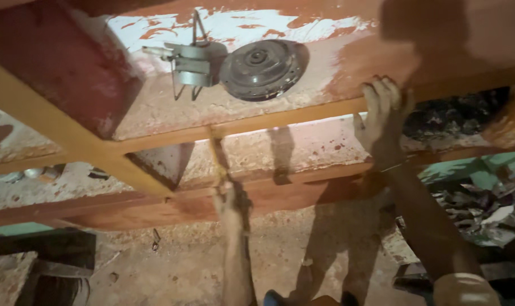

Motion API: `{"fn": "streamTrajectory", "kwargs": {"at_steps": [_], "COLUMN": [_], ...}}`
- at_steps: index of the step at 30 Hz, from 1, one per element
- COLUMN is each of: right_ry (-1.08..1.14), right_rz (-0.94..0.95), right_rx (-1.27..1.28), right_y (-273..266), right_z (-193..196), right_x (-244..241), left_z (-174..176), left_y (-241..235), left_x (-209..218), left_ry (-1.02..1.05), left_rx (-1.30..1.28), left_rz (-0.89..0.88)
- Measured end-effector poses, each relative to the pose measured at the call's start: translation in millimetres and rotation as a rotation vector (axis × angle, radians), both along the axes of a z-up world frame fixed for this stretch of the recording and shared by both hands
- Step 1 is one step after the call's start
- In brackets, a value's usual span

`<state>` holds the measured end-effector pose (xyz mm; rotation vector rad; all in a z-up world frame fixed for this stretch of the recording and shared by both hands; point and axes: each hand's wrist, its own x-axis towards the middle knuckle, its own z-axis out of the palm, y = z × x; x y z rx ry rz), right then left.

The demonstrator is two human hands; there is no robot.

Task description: The person paints a wooden beam on the ceiling with a brush, applying orange paint in long strokes. The person repeatedly dips the brush into a container to reload paint and continues painting the same beam section.

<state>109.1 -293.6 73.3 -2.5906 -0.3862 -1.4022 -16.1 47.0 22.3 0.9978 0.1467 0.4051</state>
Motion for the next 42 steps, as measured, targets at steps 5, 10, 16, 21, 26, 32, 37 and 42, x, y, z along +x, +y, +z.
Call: {"fn": "streamTrajectory", "kwargs": {"at_steps": [5, 10, 16, 21, 26, 32, 37, 42], "right_ry": [0.01, 0.116, 0.112, -0.089, -0.176, -0.247, -0.262, -0.236], "right_rz": [0.008, 0.009, 0.087, 0.092, 0.133, 0.011, 0.03, 0.074], "right_rx": [0.044, 0.093, -0.062, 0.033, 0.054, 0.008, 0.025, 0.038], "right_y": [6.4, 50.0, 123.8, 137.2, 134.9, 136.2, 137.1, 134.6], "right_z": [4.9, 21.8, -1.1, -20.8, -22.4, -30.8, -37.3, -34.4], "right_x": [-2.1, -16.3, -0.6, 31.4, 40.0, 38.1, 43.1, 45.9], "left_z": [6.5, 15.2, -5.0, -32.0, -32.7, -10.4, -1.5, -2.8], "left_y": [61.7, 88.1, 46.7, 21.6, 51.5, 126.8, 174.1, 175.8], "left_x": [-13.6, -14.5, -6.8, 0.5, 15.3, 2.2, -7.4, -11.9], "left_ry": [-0.182, -0.111, 0.115, 0.159, 0.099, 0.203, 0.022, -0.123], "left_rx": [-0.125, -0.088, 0.057, 0.35, 0.275, 0.09, -0.055, -0.065], "left_rz": [0.151, 0.297, -0.016, -0.492, -0.536, -0.147, 0.104, 0.185]}}
